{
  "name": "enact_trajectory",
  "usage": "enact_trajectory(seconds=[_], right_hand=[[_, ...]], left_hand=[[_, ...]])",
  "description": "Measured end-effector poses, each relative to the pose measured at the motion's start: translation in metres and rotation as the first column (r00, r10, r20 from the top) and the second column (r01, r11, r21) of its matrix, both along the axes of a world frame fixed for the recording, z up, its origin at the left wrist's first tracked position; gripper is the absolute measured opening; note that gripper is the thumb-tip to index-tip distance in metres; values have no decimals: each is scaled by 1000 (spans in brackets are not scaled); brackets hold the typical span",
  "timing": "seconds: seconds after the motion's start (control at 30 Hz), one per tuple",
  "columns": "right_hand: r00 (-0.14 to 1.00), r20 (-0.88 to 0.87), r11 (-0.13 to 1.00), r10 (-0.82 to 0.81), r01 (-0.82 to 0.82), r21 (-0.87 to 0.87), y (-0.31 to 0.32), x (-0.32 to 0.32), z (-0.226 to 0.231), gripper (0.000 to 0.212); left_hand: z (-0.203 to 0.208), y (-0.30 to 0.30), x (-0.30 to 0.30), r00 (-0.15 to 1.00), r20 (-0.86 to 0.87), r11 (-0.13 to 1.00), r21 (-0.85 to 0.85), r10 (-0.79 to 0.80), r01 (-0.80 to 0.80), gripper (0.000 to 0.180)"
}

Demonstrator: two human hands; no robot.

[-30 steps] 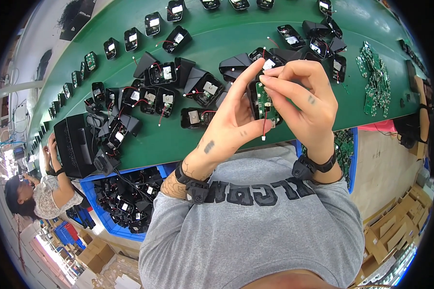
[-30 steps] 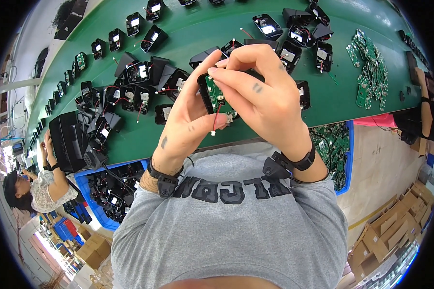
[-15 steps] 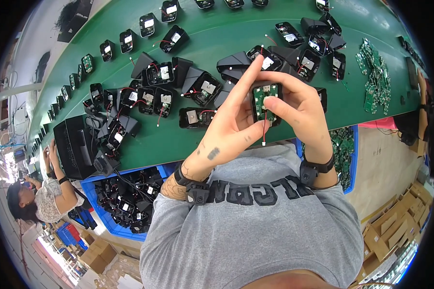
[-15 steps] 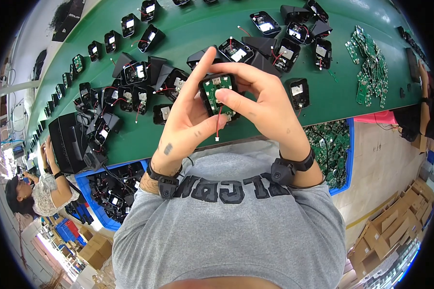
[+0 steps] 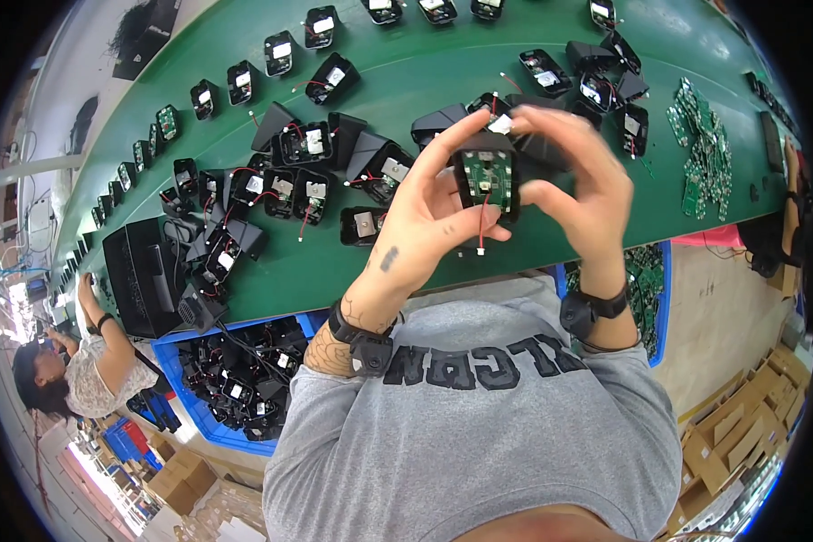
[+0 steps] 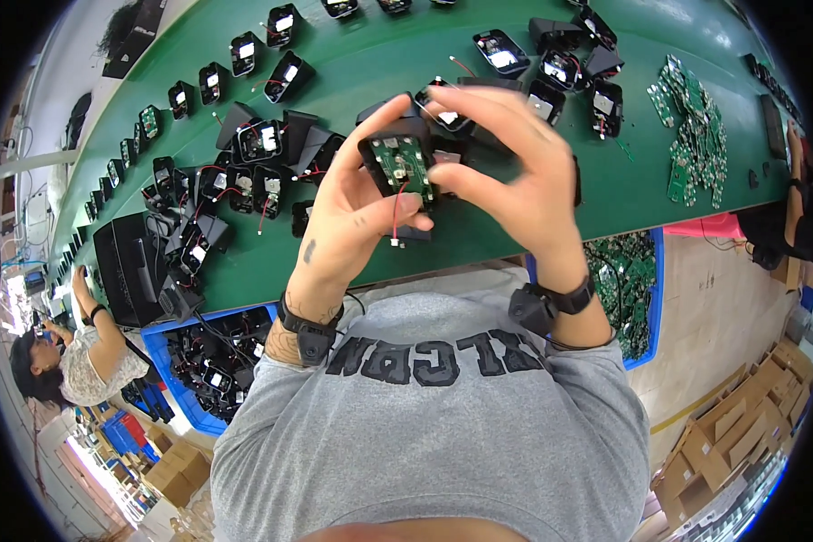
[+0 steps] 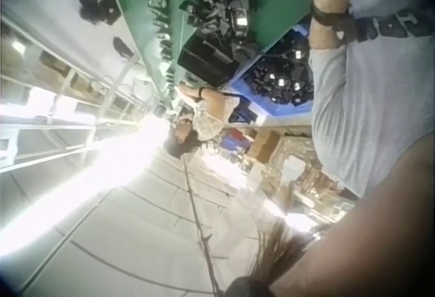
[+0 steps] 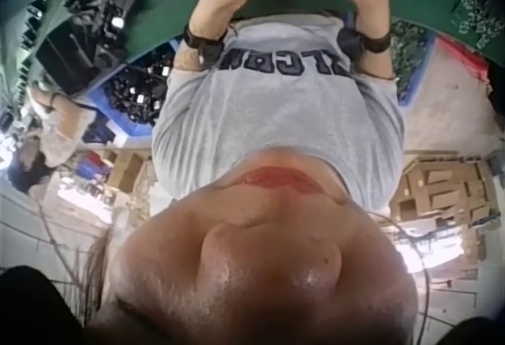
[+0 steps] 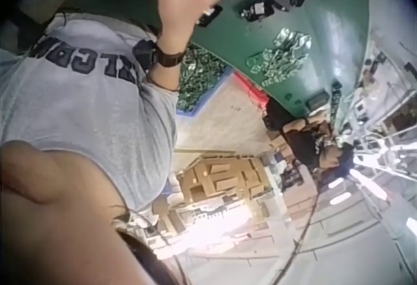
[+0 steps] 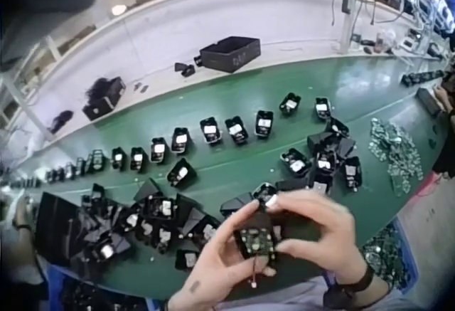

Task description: Assembling circuit boards into black plastic housings on a production line.

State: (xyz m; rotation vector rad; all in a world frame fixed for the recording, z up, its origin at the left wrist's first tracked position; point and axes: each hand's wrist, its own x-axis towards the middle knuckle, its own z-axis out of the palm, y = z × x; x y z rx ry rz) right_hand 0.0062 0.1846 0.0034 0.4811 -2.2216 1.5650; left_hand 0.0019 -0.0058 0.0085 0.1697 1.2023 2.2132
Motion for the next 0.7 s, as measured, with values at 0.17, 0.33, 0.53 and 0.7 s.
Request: enact_trajectory(seconds=[0.17,0.33,0.53,0.7], right_hand=[[947,-288,896,142,0,444,-8,21,14,32],[950,-264,962,167,-98,256,-7,17,-9,27],[966,-240,990,98,-70,124,-20,19,-13,19],[979,-189,991,73,-92,-95,-17,21,-23,9]], left_hand=[[-13,3,6,997,0,993,86,76,-76,75],[-7,1,5,997,75,999,48,-10,7,71],[-1,3,8,988,146,996,86,-40,28,76],[-5,3,9,989,140,996,83,-49,38,62]])
